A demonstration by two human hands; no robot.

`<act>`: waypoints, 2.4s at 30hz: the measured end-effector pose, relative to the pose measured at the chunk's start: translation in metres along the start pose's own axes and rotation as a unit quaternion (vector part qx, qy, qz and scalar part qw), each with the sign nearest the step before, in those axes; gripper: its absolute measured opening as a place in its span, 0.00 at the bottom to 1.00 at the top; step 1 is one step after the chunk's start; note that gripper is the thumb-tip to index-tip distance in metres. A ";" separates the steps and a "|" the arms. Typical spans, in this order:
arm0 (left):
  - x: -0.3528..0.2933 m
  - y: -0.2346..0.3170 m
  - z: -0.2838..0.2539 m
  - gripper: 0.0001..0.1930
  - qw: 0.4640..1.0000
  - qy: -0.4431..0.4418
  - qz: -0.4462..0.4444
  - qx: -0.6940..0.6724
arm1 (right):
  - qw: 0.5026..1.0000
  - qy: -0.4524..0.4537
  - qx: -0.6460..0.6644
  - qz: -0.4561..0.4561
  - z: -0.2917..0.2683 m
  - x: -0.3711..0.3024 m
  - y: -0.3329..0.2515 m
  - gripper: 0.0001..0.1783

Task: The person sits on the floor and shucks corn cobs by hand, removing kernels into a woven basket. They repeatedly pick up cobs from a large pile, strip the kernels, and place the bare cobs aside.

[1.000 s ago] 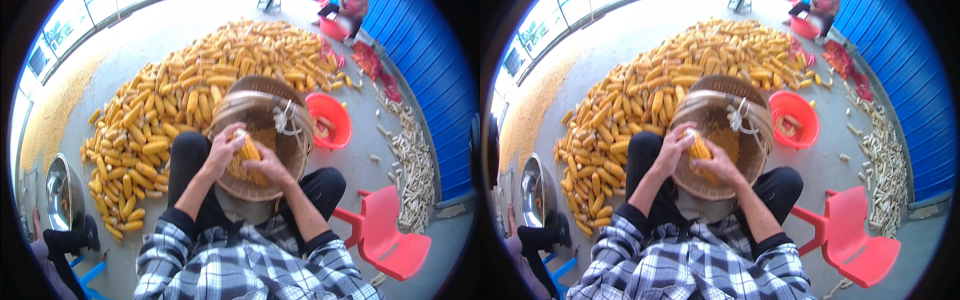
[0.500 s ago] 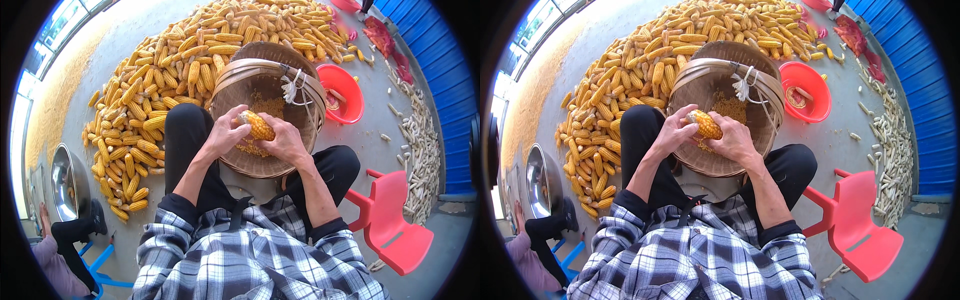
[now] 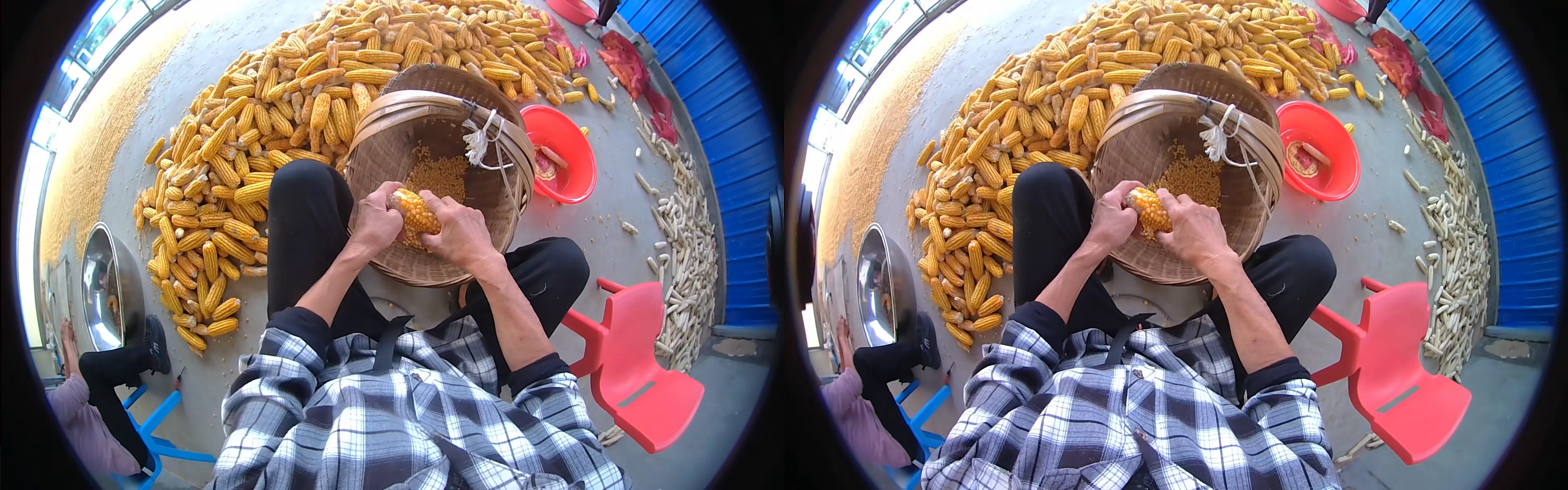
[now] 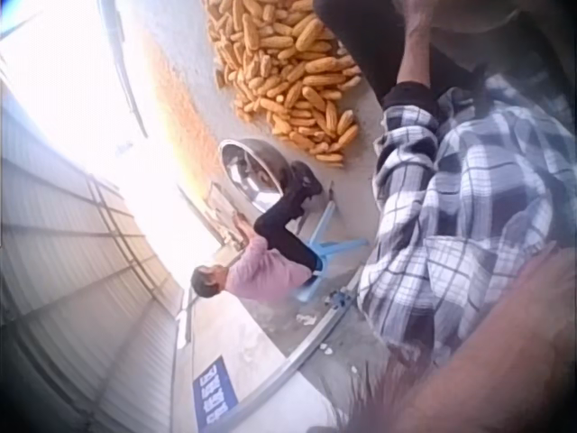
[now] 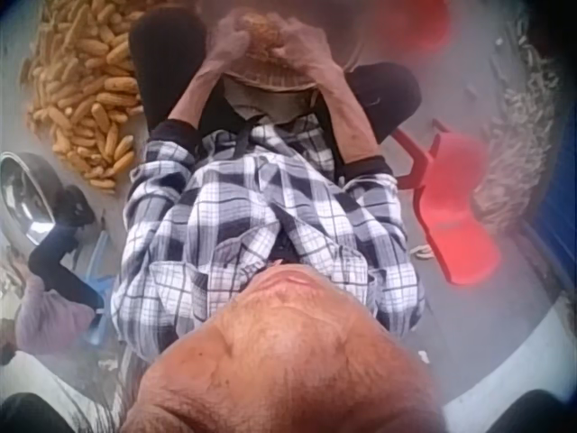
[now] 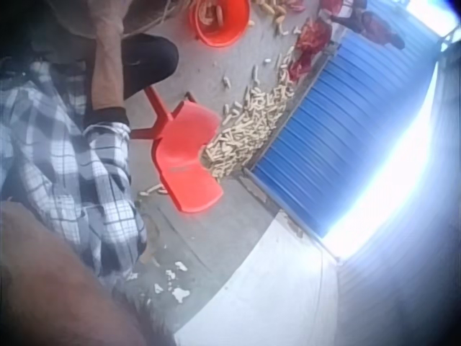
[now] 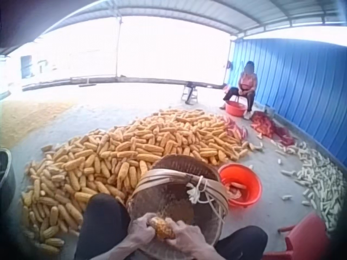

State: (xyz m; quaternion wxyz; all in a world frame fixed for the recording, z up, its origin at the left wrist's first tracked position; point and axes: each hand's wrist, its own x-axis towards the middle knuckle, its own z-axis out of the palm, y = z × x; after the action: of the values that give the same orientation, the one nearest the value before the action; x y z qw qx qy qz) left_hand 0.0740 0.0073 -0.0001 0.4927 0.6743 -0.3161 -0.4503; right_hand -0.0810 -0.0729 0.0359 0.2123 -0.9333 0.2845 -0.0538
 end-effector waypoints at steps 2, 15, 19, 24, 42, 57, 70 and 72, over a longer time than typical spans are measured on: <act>-0.001 0.003 0.000 0.24 0.998 0.009 -0.018 0.052 | 1.000 -0.013 0.005 0.011 -0.001 -0.001 0.000 0.38; 0.002 -0.014 -0.004 0.11 0.959 -0.045 -0.073 -0.269 | 0.993 0.066 -0.094 0.005 0.011 0.000 -0.003 0.40; 0.003 -0.020 0.005 0.11 0.981 0.002 -0.106 -0.166 | 0.981 0.071 -0.182 -0.019 0.029 -0.001 -0.004 0.38; 0.011 -0.036 0.001 0.12 0.973 0.016 -0.089 -0.214 | 0.993 0.059 -0.103 0.006 0.018 0.001 -0.011 0.40; 0.009 -0.031 0.004 0.11 0.971 0.042 -0.082 -0.221 | 0.991 0.076 -0.106 0.002 0.016 0.001 -0.008 0.39; 0.000 -0.021 0.011 0.20 0.971 -0.027 -0.023 -0.236 | 0.997 -0.007 0.065 0.047 0.010 0.000 -0.006 0.37; -0.001 -0.013 0.011 0.18 0.975 -0.024 -0.021 -0.218 | 0.988 -0.022 0.129 0.075 0.001 -0.004 -0.005 0.36; 0.007 -0.031 0.016 0.17 0.994 0.057 0.025 -0.088 | 0.996 -0.006 0.066 0.061 0.010 -0.005 -0.005 0.36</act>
State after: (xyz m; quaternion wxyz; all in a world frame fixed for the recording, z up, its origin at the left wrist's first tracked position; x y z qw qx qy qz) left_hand 0.0618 0.0053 -0.0333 0.5787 0.6448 -0.2632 -0.4243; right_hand -0.0805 -0.0625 0.0295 0.2782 -0.8983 0.3357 -0.0543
